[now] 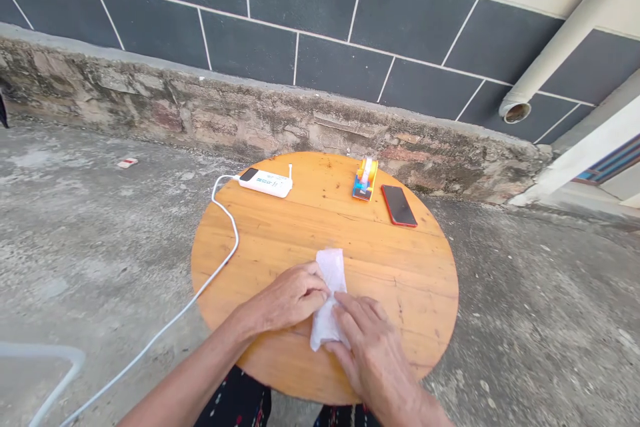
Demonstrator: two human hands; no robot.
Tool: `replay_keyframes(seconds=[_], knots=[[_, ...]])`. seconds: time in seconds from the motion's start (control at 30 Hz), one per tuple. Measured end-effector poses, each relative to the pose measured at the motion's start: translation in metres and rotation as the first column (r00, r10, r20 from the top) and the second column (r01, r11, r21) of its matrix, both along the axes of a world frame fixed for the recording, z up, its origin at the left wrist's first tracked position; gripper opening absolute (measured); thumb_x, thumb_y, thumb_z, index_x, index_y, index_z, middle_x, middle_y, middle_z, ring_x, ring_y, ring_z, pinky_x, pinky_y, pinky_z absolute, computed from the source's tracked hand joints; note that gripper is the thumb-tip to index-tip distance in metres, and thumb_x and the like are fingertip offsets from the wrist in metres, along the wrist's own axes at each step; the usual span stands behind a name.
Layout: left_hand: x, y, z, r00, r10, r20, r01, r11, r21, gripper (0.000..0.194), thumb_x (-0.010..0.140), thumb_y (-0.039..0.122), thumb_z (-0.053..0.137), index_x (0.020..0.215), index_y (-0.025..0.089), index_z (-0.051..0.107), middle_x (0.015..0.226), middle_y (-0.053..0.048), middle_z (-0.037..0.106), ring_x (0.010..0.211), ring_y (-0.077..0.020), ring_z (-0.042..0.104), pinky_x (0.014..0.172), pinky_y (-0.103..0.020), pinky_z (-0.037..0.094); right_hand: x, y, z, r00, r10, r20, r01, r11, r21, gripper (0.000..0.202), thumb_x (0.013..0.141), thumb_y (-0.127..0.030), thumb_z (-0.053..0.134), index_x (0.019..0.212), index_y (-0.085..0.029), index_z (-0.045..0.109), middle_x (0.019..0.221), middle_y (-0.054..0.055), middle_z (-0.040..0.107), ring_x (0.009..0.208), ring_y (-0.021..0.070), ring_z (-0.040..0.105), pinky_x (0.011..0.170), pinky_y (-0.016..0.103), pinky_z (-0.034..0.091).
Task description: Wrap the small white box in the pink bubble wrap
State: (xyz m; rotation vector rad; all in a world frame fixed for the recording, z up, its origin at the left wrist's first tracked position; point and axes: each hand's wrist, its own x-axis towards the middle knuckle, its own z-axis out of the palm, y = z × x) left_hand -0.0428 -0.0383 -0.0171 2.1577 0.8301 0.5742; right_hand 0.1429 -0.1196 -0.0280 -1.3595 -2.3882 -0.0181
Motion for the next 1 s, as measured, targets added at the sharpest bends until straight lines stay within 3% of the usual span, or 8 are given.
replay_keyframes(seconds=[0.13, 0.27, 0.37, 0.5, 0.63, 0.77, 1.0], knots=[[-0.003, -0.007, -0.003, 0.999, 0.047, 0.017, -0.047, 0.999, 0.0, 0.03, 0.088, 0.016, 0.042, 0.071, 0.016, 0.067, 0.083, -0.002, 0.055, 0.075, -0.013, 0.054, 0.071, -0.024, 0.04, 0.002, 0.003, 0.003, 0.999, 0.048, -0.01, -0.049, 0.998, -0.05, 0.031, 0.079, -0.013, 0.067, 0.106, -0.02, 0.053, 0.118, 0.006, 0.059, 0.105, 0.0231, 0.055, 0.102, 0.046, 0.031], [-0.007, -0.013, -0.005, 0.99, 0.098, 0.097, -0.099, 0.995, 0.012, 0.027, 0.086, 0.012, 0.043, 0.091, 0.018, 0.069, 0.1, -0.003, 0.057, 0.082, -0.0131, 0.055, 0.074, -0.024, 0.041, 0.001, 0.006, 0.009, 0.999, 0.041, 0.013, -0.039, 0.996, -0.081, 0.03, 0.079, -0.014, 0.068, 0.104, -0.021, 0.053, 0.116, 0.006, 0.061, 0.104, 0.0237, 0.056, 0.101, 0.047, 0.03], [-0.01, -0.018, -0.007, 0.981, 0.097, 0.167, -0.09, 0.995, -0.049, 0.031, 0.084, 0.011, 0.045, 0.104, 0.02, 0.065, 0.116, -0.004, 0.055, 0.076, -0.0108, 0.056, 0.069, -0.023, 0.043, 0.001, 0.01, 0.014, 0.999, 0.043, 0.03, -0.04, 0.994, -0.099, 0.029, 0.079, -0.016, 0.069, 0.102, -0.021, 0.054, 0.113, 0.006, 0.062, 0.102, 0.0245, 0.057, 0.099, 0.048, 0.03], [-0.009, -0.023, -0.007, 0.974, 0.11, 0.199, -0.089, 0.99, -0.11, 0.041, 0.082, 0.012, 0.049, 0.121, 0.022, 0.057, 0.114, -0.003, 0.061, 0.085, -0.0141, 0.058, 0.075, -0.023, 0.045, 0.001, 0.019, 0.023, 0.998, 0.059, 0.037, -0.052, 0.985, -0.163, 0.029, 0.076, -0.015, 0.07, 0.1, -0.021, 0.055, 0.108, 0.004, 0.064, 0.097, 0.0231, 0.059, 0.099, 0.046, 0.031], [-0.006, -0.024, -0.002, 0.978, 0.107, 0.177, -0.078, 0.983, -0.165, 0.035, 0.086, 0.015, 0.048, 0.118, 0.024, 0.06, 0.109, -0.001, 0.065, 0.097, -0.0168, 0.059, 0.085, -0.025, 0.042, 0.0, 0.026, 0.034, 0.998, 0.054, 0.044, -0.041, 0.967, -0.252, 0.025, 0.074, -0.011, 0.067, 0.095, -0.021, 0.058, 0.094, 0.0, 0.066, 0.089, 0.0199, 0.059, 0.097, 0.042, 0.033], [-0.005, -0.023, 0.001, 0.973, 0.086, 0.216, -0.042, 0.979, -0.201, 0.031, 0.09, 0.018, 0.044, 0.114, 0.024, 0.062, 0.102, -0.001, 0.066, 0.093, -0.0158, 0.059, 0.082, -0.024, 0.042, 0.002, 0.03, 0.038, 0.999, 0.003, 0.048, 0.013, 0.944, -0.33, 0.022, 0.072, -0.015, 0.068, 0.092, -0.022, 0.061, 0.085, 0.0, 0.065, 0.086, 0.0215, 0.057, 0.084, 0.035, 0.041], [-0.001, -0.021, -0.006, 0.963, 0.14, 0.231, -0.09, 0.973, -0.212, 0.028, 0.093, 0.02, 0.039, 0.105, 0.023, 0.064, 0.101, -0.002, 0.063, 0.095, -0.0157, 0.057, 0.085, -0.024, 0.042, 0.008, 0.041, 0.039, 0.999, -0.034, -0.005, 0.028, 0.891, -0.452, 0.021, 0.072, -0.021, 0.071, 0.091, -0.023, 0.064, 0.08, 0.0, 0.065, 0.086, 0.0218, 0.056, 0.074, 0.028, 0.042]])
